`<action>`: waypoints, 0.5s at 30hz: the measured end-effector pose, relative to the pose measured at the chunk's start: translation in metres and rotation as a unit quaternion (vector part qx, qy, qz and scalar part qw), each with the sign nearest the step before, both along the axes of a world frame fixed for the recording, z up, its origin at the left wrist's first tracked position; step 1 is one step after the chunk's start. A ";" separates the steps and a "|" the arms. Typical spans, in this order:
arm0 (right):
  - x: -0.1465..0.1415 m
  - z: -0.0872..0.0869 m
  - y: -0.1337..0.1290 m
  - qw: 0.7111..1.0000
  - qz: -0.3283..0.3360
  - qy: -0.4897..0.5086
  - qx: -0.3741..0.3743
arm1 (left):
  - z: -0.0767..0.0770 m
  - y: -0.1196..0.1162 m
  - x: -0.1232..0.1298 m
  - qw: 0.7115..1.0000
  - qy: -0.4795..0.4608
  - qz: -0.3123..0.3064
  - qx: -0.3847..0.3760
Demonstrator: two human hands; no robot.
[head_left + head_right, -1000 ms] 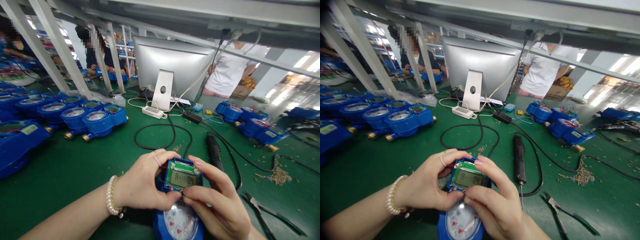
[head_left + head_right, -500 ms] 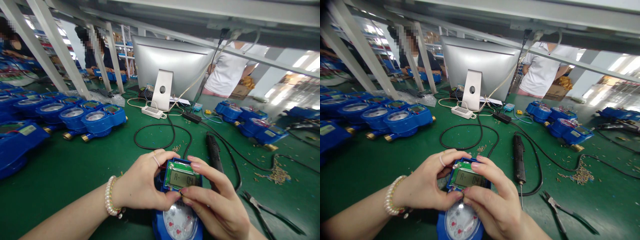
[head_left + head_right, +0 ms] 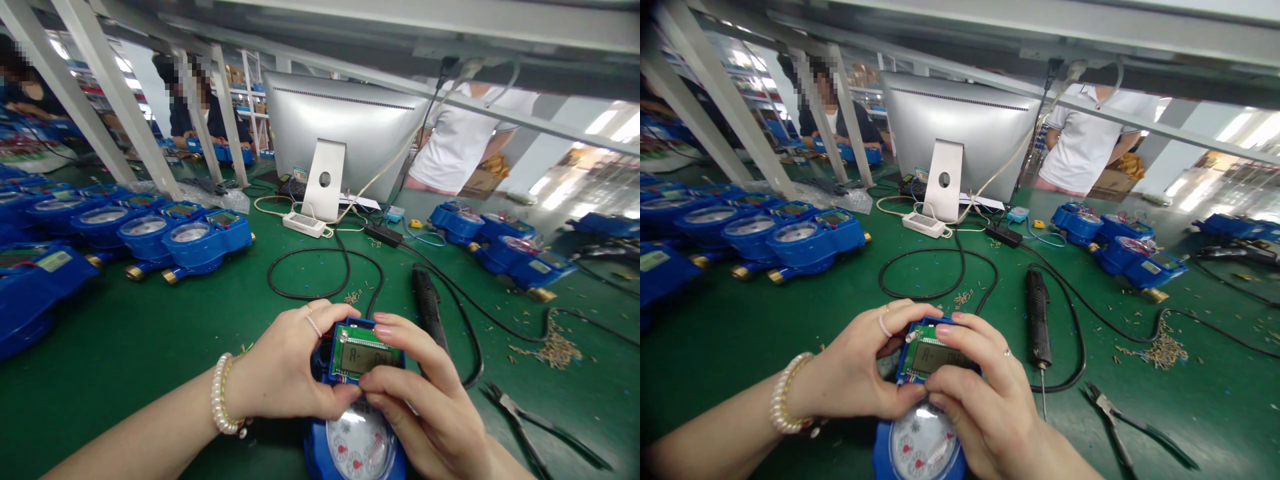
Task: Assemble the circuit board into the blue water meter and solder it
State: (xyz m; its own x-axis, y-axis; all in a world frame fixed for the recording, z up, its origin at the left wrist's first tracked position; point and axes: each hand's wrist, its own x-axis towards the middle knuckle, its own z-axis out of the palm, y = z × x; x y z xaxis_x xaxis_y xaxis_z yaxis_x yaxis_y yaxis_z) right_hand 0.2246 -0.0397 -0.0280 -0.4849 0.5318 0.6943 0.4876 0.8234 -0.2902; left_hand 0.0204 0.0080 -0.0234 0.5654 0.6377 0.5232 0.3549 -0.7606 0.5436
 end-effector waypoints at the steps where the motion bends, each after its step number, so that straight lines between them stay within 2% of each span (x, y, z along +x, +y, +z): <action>1: 0.000 0.000 0.000 1.000 0.000 -0.003 -0.003 | 0.000 0.000 0.000 1.000 -0.002 0.000 -0.002; 9: 0.006 -0.004 0.001 0.999 -0.003 0.049 -0.023 | 0.003 -0.001 0.000 0.999 -0.013 0.011 -0.048; 15: 0.012 -0.003 0.002 0.999 0.011 0.036 -0.017 | 0.004 0.000 -0.001 0.997 -0.011 0.000 -0.077</action>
